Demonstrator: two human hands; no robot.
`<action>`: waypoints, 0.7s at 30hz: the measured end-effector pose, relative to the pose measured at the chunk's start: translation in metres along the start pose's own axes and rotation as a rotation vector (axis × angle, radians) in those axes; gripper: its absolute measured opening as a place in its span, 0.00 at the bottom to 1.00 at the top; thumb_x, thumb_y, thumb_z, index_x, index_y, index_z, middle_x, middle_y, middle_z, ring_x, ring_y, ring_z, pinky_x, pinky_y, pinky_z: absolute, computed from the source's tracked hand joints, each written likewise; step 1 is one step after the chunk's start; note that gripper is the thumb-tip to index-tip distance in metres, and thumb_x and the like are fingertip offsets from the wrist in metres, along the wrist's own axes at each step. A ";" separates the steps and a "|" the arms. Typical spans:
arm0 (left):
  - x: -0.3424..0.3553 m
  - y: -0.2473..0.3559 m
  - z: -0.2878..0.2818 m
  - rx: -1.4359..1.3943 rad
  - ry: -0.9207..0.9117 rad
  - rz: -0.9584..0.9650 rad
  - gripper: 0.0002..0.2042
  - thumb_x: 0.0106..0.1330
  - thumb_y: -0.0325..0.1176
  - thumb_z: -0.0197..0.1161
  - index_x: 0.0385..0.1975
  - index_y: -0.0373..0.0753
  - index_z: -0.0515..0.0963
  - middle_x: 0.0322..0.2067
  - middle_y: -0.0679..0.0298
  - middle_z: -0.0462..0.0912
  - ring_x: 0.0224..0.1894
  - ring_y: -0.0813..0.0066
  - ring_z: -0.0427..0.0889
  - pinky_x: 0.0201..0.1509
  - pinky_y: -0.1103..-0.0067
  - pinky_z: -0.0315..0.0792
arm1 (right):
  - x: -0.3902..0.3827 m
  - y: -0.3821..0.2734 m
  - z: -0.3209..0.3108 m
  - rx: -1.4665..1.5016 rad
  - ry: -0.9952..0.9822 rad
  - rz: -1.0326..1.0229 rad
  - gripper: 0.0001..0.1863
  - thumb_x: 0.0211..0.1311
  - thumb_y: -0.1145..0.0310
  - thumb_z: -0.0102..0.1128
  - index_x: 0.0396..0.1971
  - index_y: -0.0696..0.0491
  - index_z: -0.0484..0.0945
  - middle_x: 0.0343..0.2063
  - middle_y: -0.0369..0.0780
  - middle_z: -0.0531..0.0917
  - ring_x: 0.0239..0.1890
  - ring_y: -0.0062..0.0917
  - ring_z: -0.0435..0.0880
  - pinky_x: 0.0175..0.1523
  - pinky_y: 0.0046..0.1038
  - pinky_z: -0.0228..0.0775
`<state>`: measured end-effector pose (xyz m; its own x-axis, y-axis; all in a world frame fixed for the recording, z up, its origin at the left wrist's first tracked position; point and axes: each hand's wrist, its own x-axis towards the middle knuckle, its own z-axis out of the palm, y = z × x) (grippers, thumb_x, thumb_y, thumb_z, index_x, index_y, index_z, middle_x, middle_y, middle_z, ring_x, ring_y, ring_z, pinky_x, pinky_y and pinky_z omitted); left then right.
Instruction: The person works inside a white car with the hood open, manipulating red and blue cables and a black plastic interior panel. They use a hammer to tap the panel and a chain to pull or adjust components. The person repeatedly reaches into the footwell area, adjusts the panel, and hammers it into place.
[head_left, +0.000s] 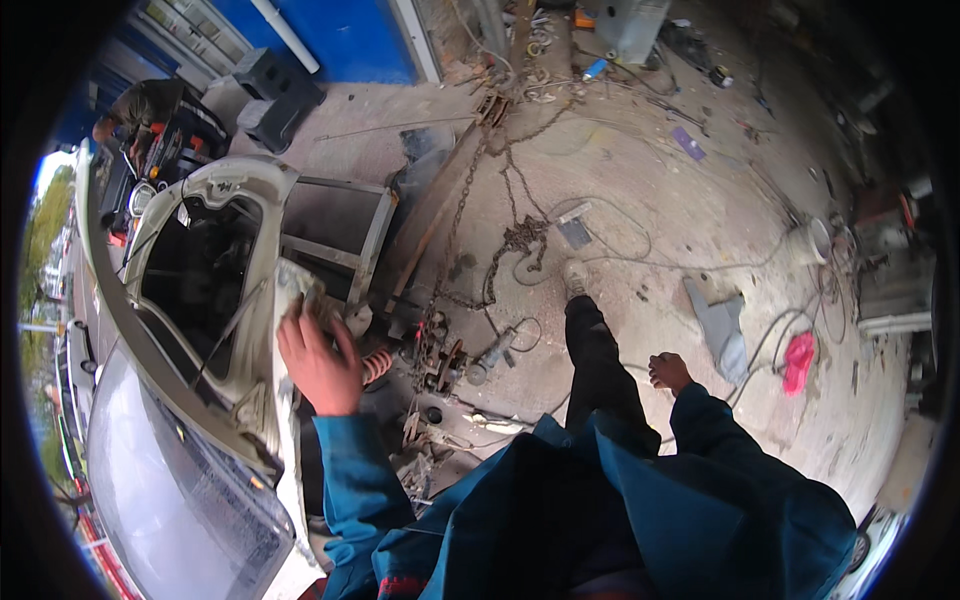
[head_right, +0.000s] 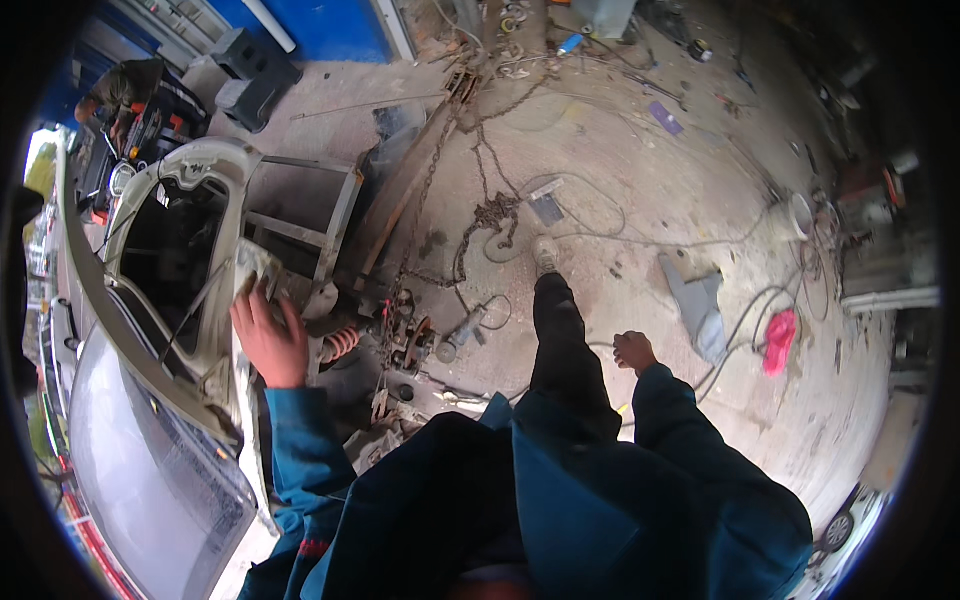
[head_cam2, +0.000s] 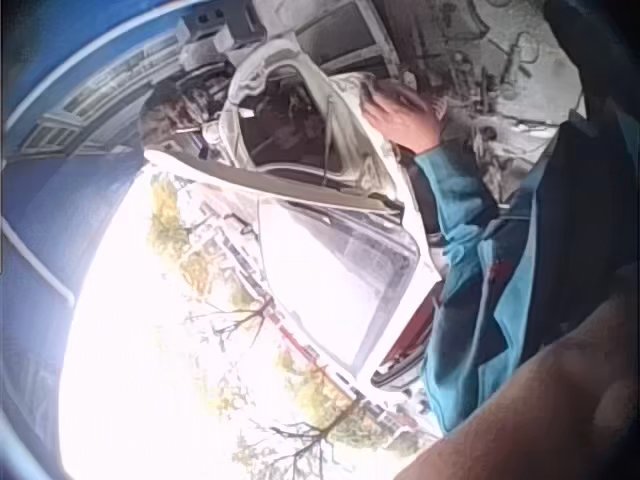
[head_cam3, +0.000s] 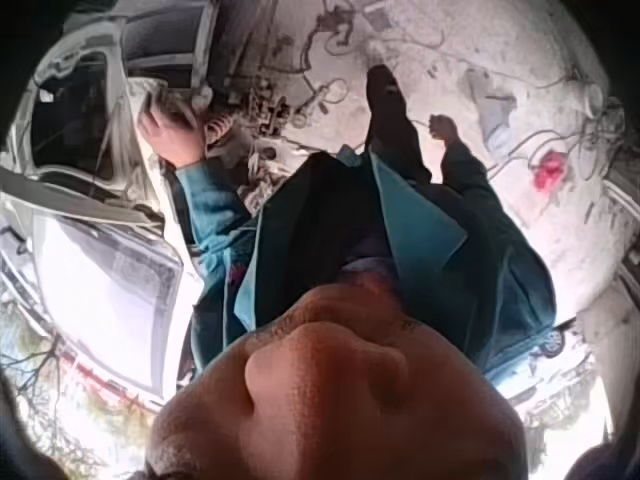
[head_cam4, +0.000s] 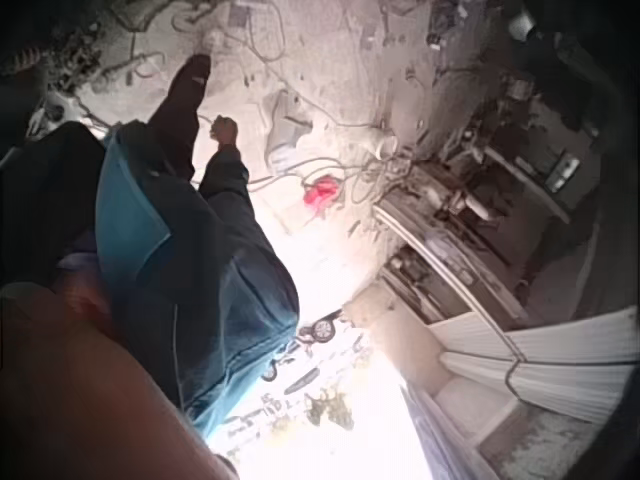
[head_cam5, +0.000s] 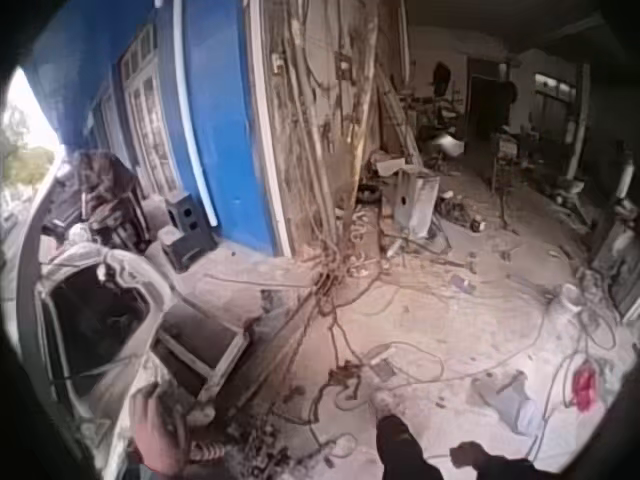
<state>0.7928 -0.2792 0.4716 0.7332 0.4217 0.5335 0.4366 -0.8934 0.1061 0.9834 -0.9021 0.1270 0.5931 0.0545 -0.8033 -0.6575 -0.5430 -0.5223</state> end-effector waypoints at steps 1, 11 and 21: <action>0.003 0.009 0.019 -0.031 -0.024 -0.017 0.17 0.73 0.29 0.64 0.58 0.30 0.79 0.60 0.44 0.81 0.60 0.37 0.78 0.68 0.55 0.71 | 0.036 -0.024 -0.005 0.026 -0.033 0.055 0.13 0.76 0.63 0.62 0.34 0.57 0.78 0.24 0.39 0.81 0.21 0.23 0.81 0.24 0.30 0.74; 0.013 0.070 0.404 -0.318 -0.704 -0.339 0.24 0.75 0.40 0.67 0.62 0.30 0.75 0.57 0.40 0.81 0.59 0.37 0.79 0.65 0.54 0.75 | 0.350 -0.340 0.041 -0.144 -0.107 -0.323 0.18 0.79 0.57 0.62 0.37 0.60 0.83 0.24 0.41 0.86 0.24 0.27 0.85 0.32 0.34 0.78; 0.032 0.046 0.671 -0.123 -0.826 -0.595 0.24 0.77 0.53 0.64 0.55 0.35 0.77 0.46 0.43 0.87 0.50 0.39 0.87 0.56 0.51 0.80 | 0.563 -0.491 0.120 -0.120 -0.078 -0.282 0.16 0.81 0.55 0.61 0.49 0.55 0.80 0.33 0.40 0.87 0.30 0.25 0.87 0.36 0.30 0.82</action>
<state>1.1858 -0.2023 -0.0693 0.5656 0.7356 -0.3729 0.8245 -0.4948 0.2746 1.5844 -0.5040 -0.1032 0.7037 0.2789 -0.6534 -0.4096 -0.5922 -0.6939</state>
